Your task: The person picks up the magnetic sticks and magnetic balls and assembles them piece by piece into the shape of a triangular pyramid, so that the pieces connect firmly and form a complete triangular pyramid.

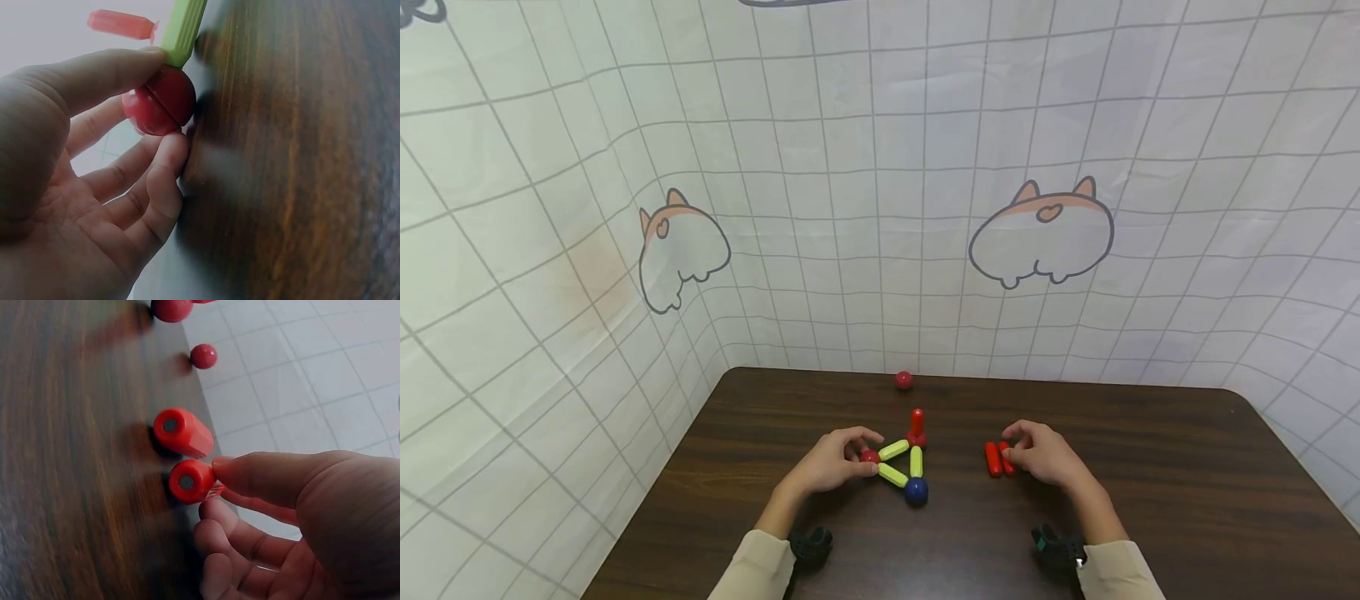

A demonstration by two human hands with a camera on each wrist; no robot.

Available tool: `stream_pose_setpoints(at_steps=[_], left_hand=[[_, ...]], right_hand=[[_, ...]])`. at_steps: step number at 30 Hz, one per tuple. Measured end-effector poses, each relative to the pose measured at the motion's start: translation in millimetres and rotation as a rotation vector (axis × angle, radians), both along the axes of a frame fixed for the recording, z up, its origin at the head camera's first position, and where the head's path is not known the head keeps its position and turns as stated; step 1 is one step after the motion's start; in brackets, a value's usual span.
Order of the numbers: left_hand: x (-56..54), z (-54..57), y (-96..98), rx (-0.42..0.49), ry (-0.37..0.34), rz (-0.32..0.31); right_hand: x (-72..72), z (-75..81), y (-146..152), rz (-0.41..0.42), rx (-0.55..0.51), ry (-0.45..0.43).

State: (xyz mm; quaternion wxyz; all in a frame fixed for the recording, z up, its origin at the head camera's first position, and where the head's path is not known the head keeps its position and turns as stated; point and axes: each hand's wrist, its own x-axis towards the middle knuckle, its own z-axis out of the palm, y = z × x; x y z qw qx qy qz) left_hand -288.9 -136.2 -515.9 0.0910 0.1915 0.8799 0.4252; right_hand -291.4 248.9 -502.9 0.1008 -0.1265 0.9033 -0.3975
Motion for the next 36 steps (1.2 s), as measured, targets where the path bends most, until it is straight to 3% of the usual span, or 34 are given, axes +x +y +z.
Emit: stream_pose_setpoints(at_steps=[9,19,27,36], left_hand=[[1.1,1.3,1.1,0.004,-0.013,0.011],[1.2,3.7,1.6,0.003,-0.017,0.009],[1.4,3.3,1.5,0.009,-0.024,0.012],[0.9,2.9,1.2,0.012,-0.03,0.019]], right_hand=[[0.3,1.1,5,-0.034,0.045,0.013],[-0.8,-0.7,6,-0.022,0.101,0.099],[-3.6,5.6,9,-0.018,-0.064,0.062],[0.7,21.6,-2,0.103,-0.216,0.143]])
